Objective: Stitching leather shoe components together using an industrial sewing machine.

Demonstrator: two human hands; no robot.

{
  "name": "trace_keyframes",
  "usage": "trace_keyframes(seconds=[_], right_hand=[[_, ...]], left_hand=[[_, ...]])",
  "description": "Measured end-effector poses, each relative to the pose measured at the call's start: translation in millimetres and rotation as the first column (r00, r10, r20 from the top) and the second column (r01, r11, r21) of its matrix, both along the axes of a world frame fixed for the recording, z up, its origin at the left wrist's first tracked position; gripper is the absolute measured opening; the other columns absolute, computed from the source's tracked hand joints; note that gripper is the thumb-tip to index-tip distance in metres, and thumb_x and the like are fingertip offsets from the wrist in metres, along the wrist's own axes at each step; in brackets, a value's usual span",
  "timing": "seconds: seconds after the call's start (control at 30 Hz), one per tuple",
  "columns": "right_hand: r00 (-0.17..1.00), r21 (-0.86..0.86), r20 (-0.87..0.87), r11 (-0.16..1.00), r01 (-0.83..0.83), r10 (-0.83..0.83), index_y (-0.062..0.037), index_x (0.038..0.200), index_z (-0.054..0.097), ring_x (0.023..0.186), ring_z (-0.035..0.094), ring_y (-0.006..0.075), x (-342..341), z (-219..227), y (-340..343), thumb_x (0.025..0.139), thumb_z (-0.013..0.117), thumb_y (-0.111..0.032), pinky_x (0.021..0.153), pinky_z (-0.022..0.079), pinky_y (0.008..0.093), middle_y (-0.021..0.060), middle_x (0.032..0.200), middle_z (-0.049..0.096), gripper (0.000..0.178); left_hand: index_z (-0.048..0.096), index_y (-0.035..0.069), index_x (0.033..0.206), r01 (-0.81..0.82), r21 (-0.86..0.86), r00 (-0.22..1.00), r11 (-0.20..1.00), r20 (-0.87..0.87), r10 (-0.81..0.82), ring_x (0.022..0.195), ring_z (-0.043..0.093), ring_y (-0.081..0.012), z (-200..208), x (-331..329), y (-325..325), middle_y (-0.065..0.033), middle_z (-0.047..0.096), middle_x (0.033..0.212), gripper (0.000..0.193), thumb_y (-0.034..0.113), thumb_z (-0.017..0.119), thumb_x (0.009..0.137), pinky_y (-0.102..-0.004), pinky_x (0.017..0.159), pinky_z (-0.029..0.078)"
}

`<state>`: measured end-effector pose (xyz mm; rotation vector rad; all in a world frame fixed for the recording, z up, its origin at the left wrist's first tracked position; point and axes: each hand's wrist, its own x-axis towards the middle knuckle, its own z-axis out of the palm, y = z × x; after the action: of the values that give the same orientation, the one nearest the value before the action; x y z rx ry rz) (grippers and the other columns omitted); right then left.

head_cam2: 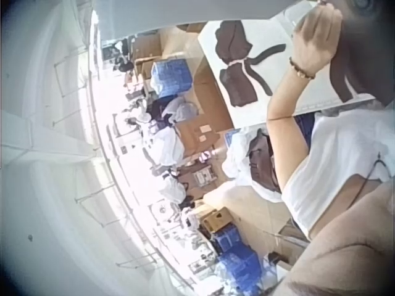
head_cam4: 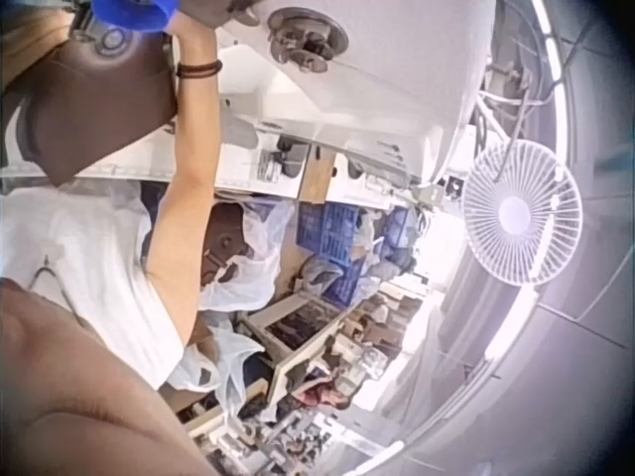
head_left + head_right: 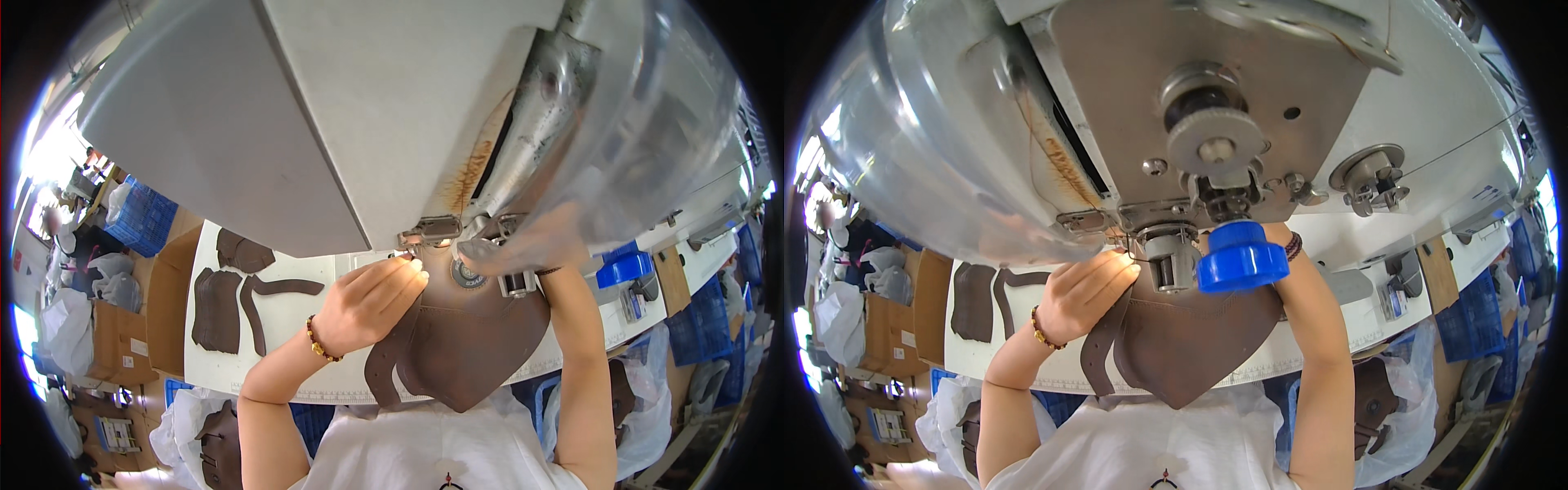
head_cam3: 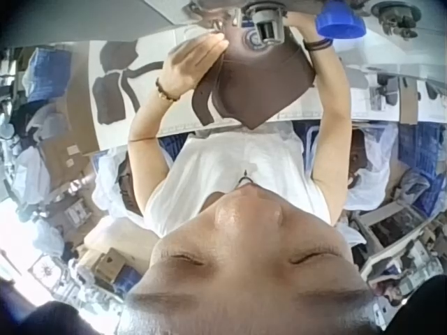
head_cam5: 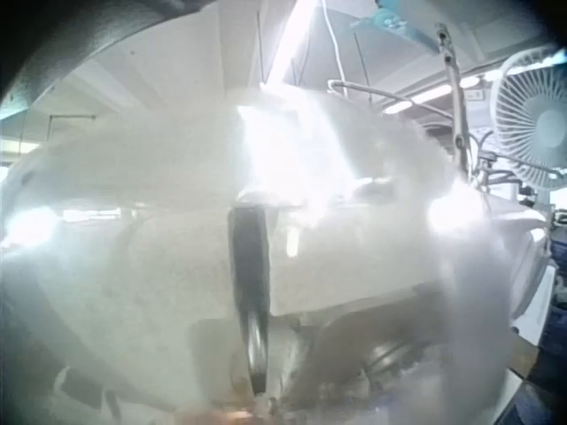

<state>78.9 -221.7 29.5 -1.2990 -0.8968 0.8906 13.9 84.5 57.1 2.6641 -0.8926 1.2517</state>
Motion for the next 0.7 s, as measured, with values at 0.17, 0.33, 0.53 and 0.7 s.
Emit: trace_keyframes(seconds=[0.17,0.33,0.53,0.7], right_hand=[[0.987,-0.030,0.152,0.998,0.056,-0.051,0.0053,0.115,0.054,0.103,0.058,0.0264,132,-21,85,0.085,0.056,-0.018,0.088,0.047,0.0364,0.0184,0.112,0.058,0.038],[0.946,-0.052,0.312,0.993,0.108,-0.087,0.0043,0.115,0.054,0.103,0.058,0.0264,123,-2,87,0.084,0.057,-0.022,0.087,0.046,0.0360,0.0180,0.112,0.058,0.040],[0.870,-0.068,0.485,0.987,0.143,-0.092,0.0030,0.115,0.054,0.103,0.057,0.0264,112,17,88,0.084,0.058,-0.027,0.086,0.046,0.0355,0.0174,0.111,0.059,0.043],[0.783,-0.067,0.609,0.976,0.209,-0.126,0.0020,0.115,0.055,0.103,0.057,0.0264,108,36,87,0.084,0.059,-0.031,0.086,0.046,0.0350,0.0170,0.110,0.059,0.046]], left_hand=[[0.064,-0.002,0.092,0.018,-0.067,1.000,0.998,-0.010,-0.019,0.084,0.064,-0.0265,-2,5,2,-0.0122,0.062,0.090,0.030,0.006,0.062,0.063,-0.0335,0.068,0.055],[0.064,-0.001,0.092,-0.003,-0.096,0.997,0.995,-0.077,-0.004,0.083,0.065,-0.0281,-4,2,0,-0.0108,0.058,0.083,0.029,0.006,0.063,0.064,-0.0341,0.067,0.055],[0.064,-0.001,0.093,0.013,-0.097,0.998,0.995,-0.060,-0.019,0.074,0.064,-0.0259,-7,1,2,-0.0099,0.058,0.084,0.028,0.007,0.063,0.065,-0.0313,0.061,0.054],[0.062,0.000,0.095,-0.024,-0.098,0.991,0.995,-0.135,0.010,0.073,0.060,-0.0198,4,6,1,-0.0069,0.052,0.082,0.029,0.000,0.063,0.066,-0.0287,0.063,0.054]])
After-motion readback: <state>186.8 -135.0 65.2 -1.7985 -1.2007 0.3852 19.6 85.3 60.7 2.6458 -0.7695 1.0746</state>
